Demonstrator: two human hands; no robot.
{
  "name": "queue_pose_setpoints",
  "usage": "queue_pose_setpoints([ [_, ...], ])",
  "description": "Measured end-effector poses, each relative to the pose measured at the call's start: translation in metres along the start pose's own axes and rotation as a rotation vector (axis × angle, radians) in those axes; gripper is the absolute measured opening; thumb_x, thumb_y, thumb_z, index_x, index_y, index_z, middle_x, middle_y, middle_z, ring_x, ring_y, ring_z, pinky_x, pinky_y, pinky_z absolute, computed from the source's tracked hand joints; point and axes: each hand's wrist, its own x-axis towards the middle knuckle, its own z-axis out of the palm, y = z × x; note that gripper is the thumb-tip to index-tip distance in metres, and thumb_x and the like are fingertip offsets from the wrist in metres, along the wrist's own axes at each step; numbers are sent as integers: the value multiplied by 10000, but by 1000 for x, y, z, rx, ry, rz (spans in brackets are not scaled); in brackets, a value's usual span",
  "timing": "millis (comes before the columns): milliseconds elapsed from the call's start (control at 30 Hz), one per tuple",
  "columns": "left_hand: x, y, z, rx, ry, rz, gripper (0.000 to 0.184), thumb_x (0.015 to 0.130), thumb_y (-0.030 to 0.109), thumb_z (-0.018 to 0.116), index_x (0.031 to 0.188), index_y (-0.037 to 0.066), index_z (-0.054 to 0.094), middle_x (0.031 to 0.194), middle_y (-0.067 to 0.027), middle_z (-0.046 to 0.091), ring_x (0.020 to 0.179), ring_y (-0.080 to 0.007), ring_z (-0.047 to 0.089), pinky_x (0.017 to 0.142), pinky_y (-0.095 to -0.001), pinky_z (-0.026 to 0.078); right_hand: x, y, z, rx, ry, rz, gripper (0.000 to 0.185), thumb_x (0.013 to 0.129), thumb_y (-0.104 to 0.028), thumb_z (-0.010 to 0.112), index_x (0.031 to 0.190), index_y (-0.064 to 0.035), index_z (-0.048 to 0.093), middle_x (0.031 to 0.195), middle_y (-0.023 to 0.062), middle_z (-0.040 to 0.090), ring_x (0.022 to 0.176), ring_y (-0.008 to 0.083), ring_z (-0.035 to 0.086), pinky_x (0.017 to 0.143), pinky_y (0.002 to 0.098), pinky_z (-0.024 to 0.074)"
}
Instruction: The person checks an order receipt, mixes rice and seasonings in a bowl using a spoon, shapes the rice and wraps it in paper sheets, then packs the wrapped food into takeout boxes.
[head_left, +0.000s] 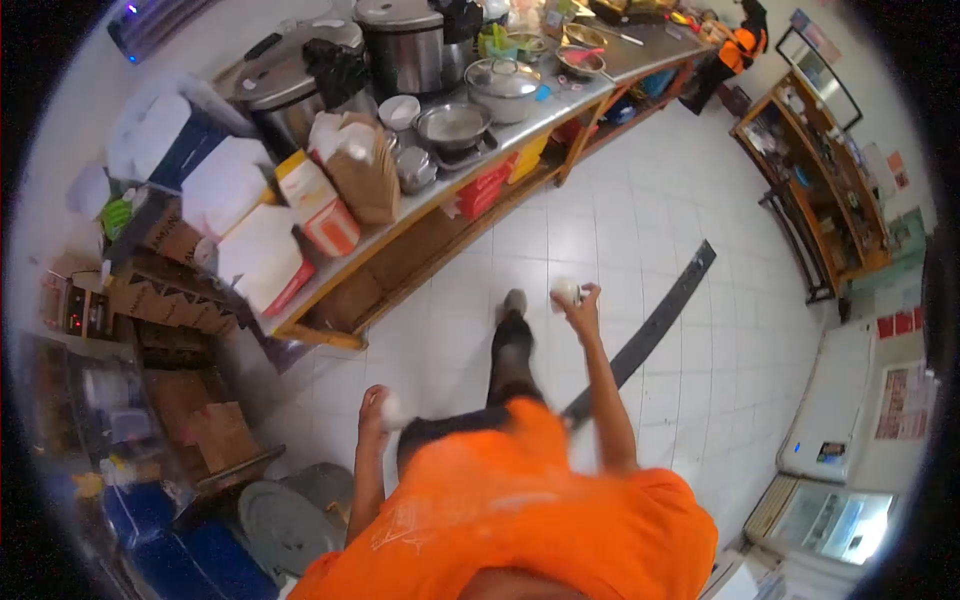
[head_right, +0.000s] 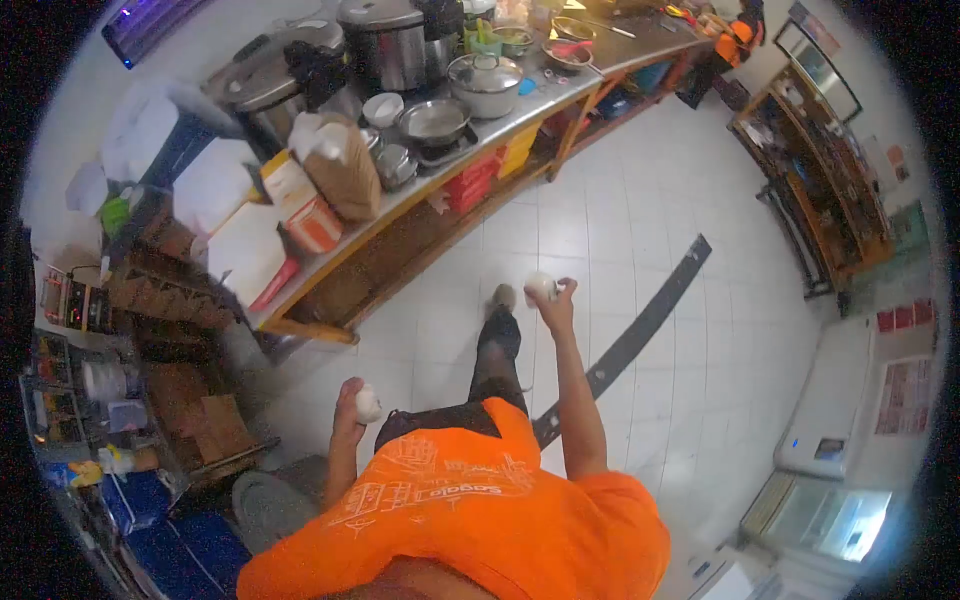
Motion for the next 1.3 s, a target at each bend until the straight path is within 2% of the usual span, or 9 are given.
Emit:
queue_pose_setpoints([
  [133, 92, -16, 54, -206, 248, 105, 298, 867, 292, 642, 1074, 117, 519, 867, -41, 550, 745, -187, 598, 636, -364, 542, 248, -20, 58, 16, 59, -141, 740, 664, -450, 826, 1088, -14, 403, 887, 128, 587, 633, 164, 570, 534, 282, 480],
  [200, 123, -20, 81, -416, 334, 64, 282, 876, 299, 629, 1069, 125, 520, 862, -53, 566, 733, -199, 603, 643, -368, 543, 355, -54, 80, 98, 135, -6, 768, 662, -497, 805, 1096, 9, 422, 1019, 185, 580, 910, 290, 601, 827, 373, 488],
  [400, 95, 22, 151, -373, 539, 110, 270, 865, 313, 628, 1017, 114, 529, 798, -80, 591, 684, -222, 618, 609, -376, 540, 637, -124, 139, -165, 261, -134, 922, 612, -611, 790, 1195, 1, 423, 1099, 201, 581, 975, 356, 584, 848, 441, 475],
  [533, 72, 46, 161, -463, 751, 109, 249, 851, 316, 631, 990, 129, 543, 795, -67, 602, 659, -221, 623, 597, -373, 540, 705, -171, 156, -341, 260, -730, 561, 835, -526, 627, 1030, -1, 611, 1045, 179, 630, 947, 357, 601, 881, 403, 442],
  [667, 54, 54, 157, -623, 799, 266, 225, 879, 261, 602, 1023, 96, 550, 850, -52, 569, 740, -191, 606, 636, -359, 535, 591, -275, 137, -96, 369, -612, 358, 832, -269, 687, 1035, 17, 617, 975, 145, 649, 856, 279, 626, 811, 365, 504],
  [800, 47, 87, 106, -596, 868, 342, 268, 894, 309, 587, 1047, 91, 559, 874, -54, 565, 728, -173, 594, 619, -333, 520, 420, -391, 177, 364, -283, -691, 198, 930, -132, 551, 1057, 1, 625, 967, 65, 637, 833, 124, 588, 734, 266, 503],
  [967, 75, 176, -51, -413, 915, 550, 359, 960, 392, 511, 1030, 58, 620, 901, -31, 595, 816, -136, 573, 734, -288, 474, 113, -497, 284, -22, -1006, -1040, 184, 915, -179, 594, 994, -22, 648, 913, 65, 673, 854, 140, 616, 786, 280, 472],
  [1033, 93, 220, -101, -407, 923, 690, 367, 975, 371, 488, 1018, 42, 645, 901, -27, 624, 839, -128, 580, 761, -276, 464, 14, -503, 347, -61, -1189, -845, 185, 880, -153, 636, 1006, -18, 649, 910, 76, 678, 854, 143, 631, 799, 280, 475],
  [1300, 122, 388, -202, -409, 603, 766, 221, 914, 222, 604, 945, 18, 684, 864, -41, 676, 770, -118, 621, 692, -259, 493, -98, -451, 633, -441, -1052, -996, 372, 862, -350, 650, 1003, -8, 680, 866, 106, 705, 765, 181, 674, 694, 290, 514],
])
